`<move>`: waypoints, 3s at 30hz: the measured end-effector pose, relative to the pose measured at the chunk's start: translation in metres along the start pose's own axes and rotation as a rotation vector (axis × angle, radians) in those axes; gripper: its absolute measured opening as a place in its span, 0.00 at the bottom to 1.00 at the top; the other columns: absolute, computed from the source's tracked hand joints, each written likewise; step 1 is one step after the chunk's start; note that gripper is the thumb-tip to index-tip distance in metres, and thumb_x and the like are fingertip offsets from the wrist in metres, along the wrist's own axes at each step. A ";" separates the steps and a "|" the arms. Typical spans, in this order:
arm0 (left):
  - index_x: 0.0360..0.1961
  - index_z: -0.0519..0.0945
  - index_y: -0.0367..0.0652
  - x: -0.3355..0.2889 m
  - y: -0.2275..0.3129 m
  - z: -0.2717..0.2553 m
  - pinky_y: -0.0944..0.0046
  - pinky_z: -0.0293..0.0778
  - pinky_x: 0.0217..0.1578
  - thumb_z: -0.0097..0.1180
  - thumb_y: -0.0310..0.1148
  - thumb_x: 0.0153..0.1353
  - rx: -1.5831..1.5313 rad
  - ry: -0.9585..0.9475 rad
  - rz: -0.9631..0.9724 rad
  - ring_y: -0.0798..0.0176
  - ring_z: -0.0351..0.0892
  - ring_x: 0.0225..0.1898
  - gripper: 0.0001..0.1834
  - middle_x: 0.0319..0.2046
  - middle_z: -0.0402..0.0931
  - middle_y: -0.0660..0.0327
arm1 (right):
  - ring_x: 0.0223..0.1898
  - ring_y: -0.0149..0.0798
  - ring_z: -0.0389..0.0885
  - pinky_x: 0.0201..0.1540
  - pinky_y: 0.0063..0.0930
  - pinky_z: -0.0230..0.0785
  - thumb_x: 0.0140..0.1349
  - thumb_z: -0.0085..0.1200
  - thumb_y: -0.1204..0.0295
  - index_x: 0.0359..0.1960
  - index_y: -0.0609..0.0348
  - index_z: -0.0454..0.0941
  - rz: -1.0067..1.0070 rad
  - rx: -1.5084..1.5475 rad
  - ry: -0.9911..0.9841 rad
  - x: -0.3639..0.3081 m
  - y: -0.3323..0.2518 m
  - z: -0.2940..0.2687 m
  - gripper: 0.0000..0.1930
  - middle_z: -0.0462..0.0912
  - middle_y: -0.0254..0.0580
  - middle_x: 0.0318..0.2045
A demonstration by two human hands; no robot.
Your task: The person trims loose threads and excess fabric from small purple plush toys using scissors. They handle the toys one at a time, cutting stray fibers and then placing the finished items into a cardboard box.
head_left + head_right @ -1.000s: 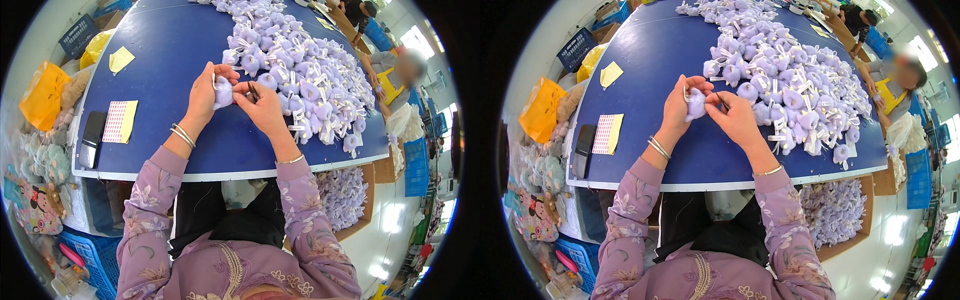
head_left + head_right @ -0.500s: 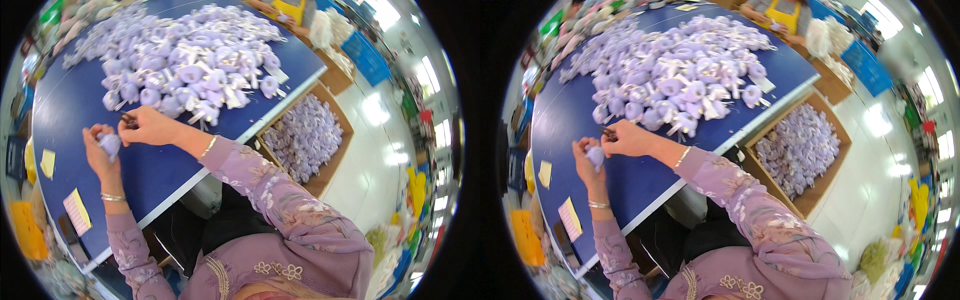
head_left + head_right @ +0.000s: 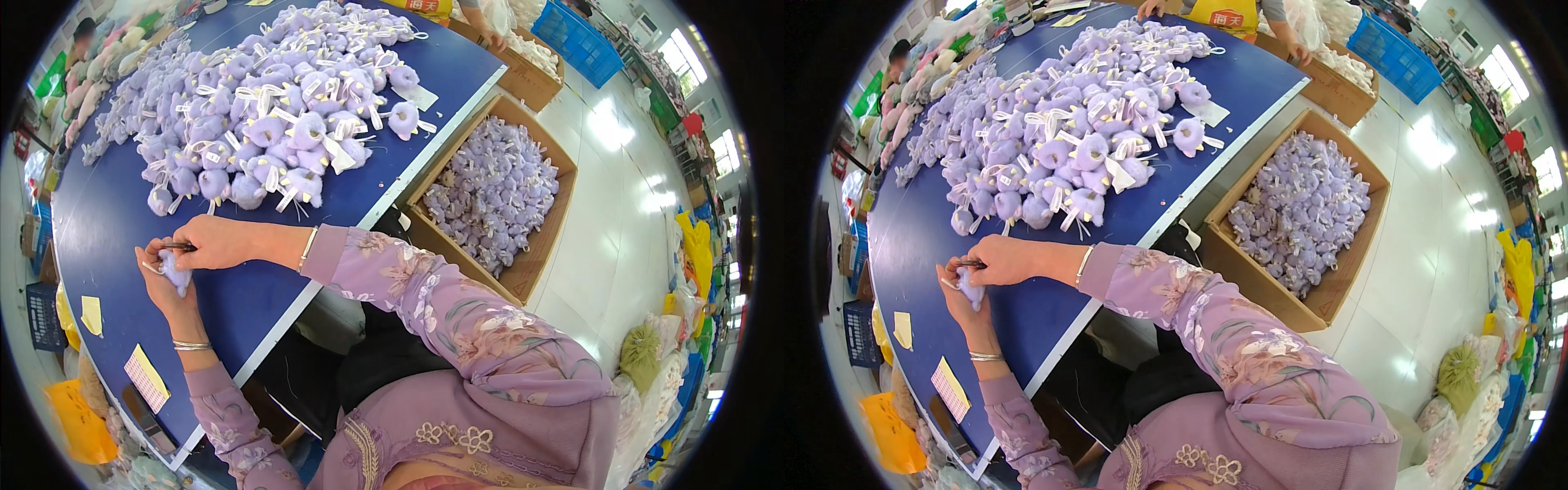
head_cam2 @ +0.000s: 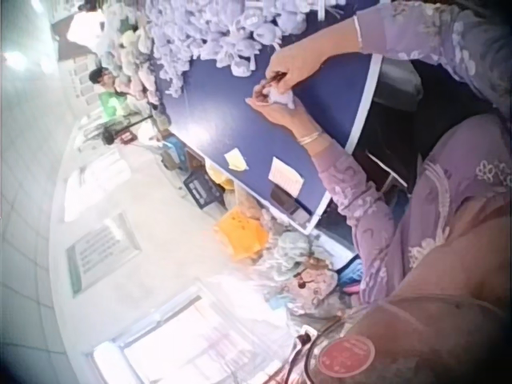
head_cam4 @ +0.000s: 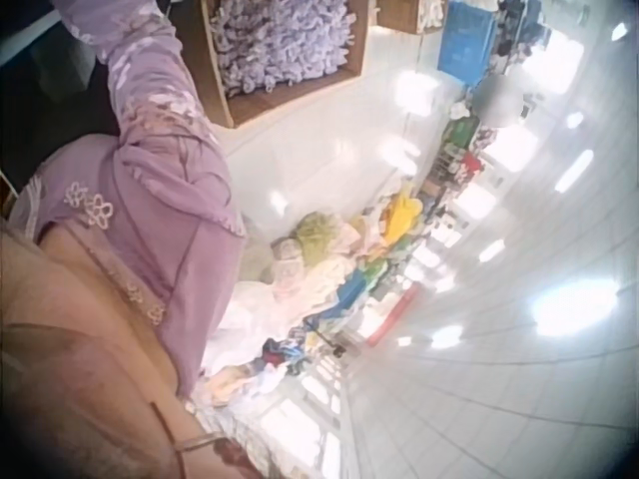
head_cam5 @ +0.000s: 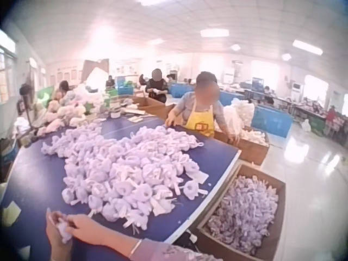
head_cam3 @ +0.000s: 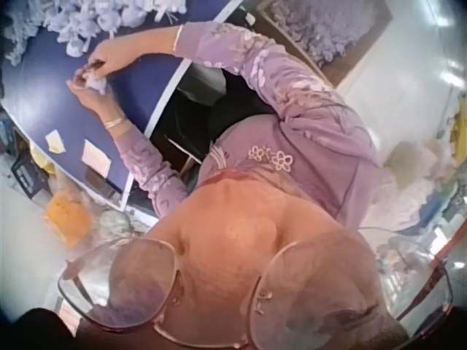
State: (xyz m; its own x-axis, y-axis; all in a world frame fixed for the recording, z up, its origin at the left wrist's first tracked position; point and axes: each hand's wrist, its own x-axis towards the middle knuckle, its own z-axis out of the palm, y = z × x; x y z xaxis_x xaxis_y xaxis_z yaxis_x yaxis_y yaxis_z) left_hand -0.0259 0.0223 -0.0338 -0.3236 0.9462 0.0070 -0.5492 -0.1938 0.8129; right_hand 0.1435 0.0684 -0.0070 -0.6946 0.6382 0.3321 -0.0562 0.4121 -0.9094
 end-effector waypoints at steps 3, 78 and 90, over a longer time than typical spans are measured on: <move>0.35 0.74 0.40 -0.001 0.001 0.001 0.63 0.73 0.43 0.41 0.50 0.71 0.048 0.015 0.028 0.63 0.74 0.37 0.22 0.32 0.74 0.58 | 0.24 0.37 0.77 0.31 0.33 0.68 0.53 0.58 0.61 0.31 0.71 0.79 0.024 0.025 -0.046 0.000 0.005 -0.002 0.19 0.80 0.50 0.22; 0.54 0.72 0.56 0.040 -0.037 0.124 0.51 0.74 0.50 0.53 0.27 0.54 1.743 -1.101 0.473 0.43 0.71 0.55 0.24 0.51 0.70 0.51 | 0.33 0.32 0.76 0.40 0.27 0.68 0.59 0.60 0.57 0.36 0.59 0.81 0.262 -0.153 -0.912 -0.008 -0.011 0.002 0.17 0.80 0.33 0.29; 0.58 0.67 0.45 -0.007 0.036 0.019 0.60 0.80 0.36 0.46 0.24 0.58 0.150 -0.270 -0.052 0.56 0.80 0.43 0.24 0.45 0.74 0.53 | 0.13 0.21 0.58 0.13 0.17 0.47 0.70 0.45 0.60 0.26 0.55 0.67 0.157 0.885 -0.375 -0.001 0.005 -0.066 0.16 0.69 0.37 0.20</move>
State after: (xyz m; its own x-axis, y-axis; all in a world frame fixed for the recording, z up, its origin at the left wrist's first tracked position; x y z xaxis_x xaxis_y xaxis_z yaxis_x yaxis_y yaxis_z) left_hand -0.0291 0.0138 0.0064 -0.0703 0.9924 0.1010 -0.4337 -0.1215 0.8928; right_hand 0.1915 0.1123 0.0049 -0.9149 0.3322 0.2294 -0.3559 -0.3952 -0.8469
